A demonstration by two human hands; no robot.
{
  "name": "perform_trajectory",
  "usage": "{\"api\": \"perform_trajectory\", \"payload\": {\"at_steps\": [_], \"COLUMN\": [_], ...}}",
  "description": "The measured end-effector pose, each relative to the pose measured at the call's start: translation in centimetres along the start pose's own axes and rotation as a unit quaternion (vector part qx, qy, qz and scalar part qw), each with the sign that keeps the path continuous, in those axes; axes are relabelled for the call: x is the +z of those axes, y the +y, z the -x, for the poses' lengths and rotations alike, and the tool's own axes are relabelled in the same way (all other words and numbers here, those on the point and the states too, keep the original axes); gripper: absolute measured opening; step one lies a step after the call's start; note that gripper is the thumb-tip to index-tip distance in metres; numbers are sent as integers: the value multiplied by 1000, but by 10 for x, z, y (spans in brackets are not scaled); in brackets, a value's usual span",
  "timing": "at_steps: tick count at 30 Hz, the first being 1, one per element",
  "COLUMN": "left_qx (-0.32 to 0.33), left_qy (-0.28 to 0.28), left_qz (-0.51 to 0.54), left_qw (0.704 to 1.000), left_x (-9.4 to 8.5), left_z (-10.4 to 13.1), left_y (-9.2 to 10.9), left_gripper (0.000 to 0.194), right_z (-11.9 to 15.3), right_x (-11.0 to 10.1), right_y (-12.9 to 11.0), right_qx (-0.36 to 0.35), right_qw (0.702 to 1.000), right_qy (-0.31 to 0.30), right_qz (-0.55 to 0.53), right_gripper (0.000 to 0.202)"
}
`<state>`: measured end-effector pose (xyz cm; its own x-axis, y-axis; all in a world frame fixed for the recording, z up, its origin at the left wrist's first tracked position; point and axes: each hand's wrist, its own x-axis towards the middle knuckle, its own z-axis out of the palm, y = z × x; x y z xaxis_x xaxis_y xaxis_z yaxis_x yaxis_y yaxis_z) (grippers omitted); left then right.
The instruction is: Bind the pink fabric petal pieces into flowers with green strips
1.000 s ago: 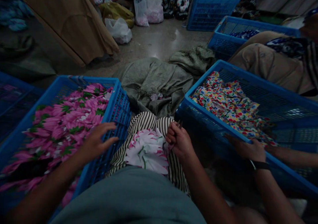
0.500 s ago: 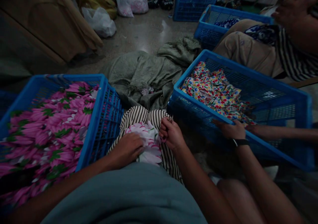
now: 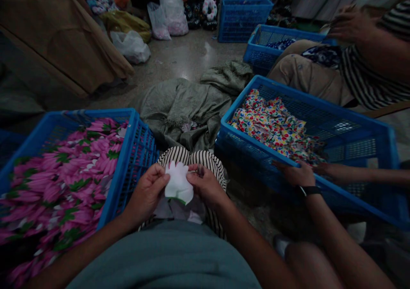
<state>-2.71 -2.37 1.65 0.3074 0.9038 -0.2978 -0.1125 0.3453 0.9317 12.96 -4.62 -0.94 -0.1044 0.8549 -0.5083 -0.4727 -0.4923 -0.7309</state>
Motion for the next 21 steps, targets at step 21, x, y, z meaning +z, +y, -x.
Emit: {"api": "perform_trajectory", "payload": {"at_steps": [21], "left_qx": [121], "left_qy": [-37], "left_qz": [-342], "left_qw": [931], "left_x": [0], "left_z": [-4], "left_y": [37], "left_gripper": [13], "right_z": [17], "right_x": [10], "right_y": [-34], "right_qx": [-233], "right_qw": [949], "right_qy": [-25], "right_qz": [209], "right_gripper": [24]}}
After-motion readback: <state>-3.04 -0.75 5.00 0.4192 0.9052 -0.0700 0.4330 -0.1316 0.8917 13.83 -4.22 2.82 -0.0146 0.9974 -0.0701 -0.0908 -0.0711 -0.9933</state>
